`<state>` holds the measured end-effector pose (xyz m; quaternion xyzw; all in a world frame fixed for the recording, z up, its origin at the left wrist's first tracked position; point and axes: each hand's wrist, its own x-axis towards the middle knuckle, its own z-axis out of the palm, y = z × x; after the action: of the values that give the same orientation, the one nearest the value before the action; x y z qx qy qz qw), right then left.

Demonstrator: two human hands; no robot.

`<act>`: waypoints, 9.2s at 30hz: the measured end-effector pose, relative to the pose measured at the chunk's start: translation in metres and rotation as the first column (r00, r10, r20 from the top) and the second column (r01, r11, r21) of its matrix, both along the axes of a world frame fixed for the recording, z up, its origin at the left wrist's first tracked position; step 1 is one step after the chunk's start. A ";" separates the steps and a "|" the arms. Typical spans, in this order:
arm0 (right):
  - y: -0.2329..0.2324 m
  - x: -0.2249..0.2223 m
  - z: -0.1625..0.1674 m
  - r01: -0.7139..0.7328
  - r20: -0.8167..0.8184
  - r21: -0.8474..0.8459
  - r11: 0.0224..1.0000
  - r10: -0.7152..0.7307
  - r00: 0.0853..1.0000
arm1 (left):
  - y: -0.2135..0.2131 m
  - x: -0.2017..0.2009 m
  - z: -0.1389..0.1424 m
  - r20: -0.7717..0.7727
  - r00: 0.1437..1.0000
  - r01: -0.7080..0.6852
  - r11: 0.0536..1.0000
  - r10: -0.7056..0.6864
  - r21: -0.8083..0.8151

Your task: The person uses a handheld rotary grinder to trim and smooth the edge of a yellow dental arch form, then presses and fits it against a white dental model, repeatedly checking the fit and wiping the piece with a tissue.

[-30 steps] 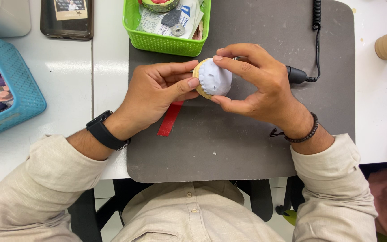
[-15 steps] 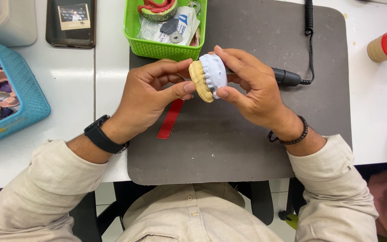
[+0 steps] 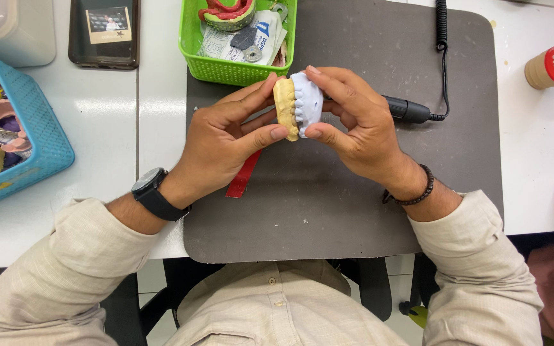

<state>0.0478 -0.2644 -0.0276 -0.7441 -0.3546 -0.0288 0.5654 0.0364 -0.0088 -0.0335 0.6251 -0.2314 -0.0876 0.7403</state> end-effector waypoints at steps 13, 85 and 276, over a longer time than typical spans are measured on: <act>0.000 -0.001 0.005 -0.039 0.033 -0.038 0.999 0.040 0.999 | 0.004 -0.004 0.007 0.231 0.969 -0.112 0.988 0.085 0.108; 0.006 -0.013 0.011 -0.117 -0.068 0.107 0.987 0.124 0.990 | 0.001 -0.012 0.031 0.540 0.838 -0.184 0.972 0.077 0.146; 0.013 0.008 0.001 0.431 0.617 -0.353 0.830 -0.139 0.774 | 0.019 0.012 -0.003 0.825 0.564 -0.501 0.778 -0.040 0.380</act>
<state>0.0553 -0.2511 -0.0263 -0.8625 -0.3809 -0.2490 0.2215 0.0485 0.0099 -0.0363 0.8149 -0.4091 0.2384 0.3342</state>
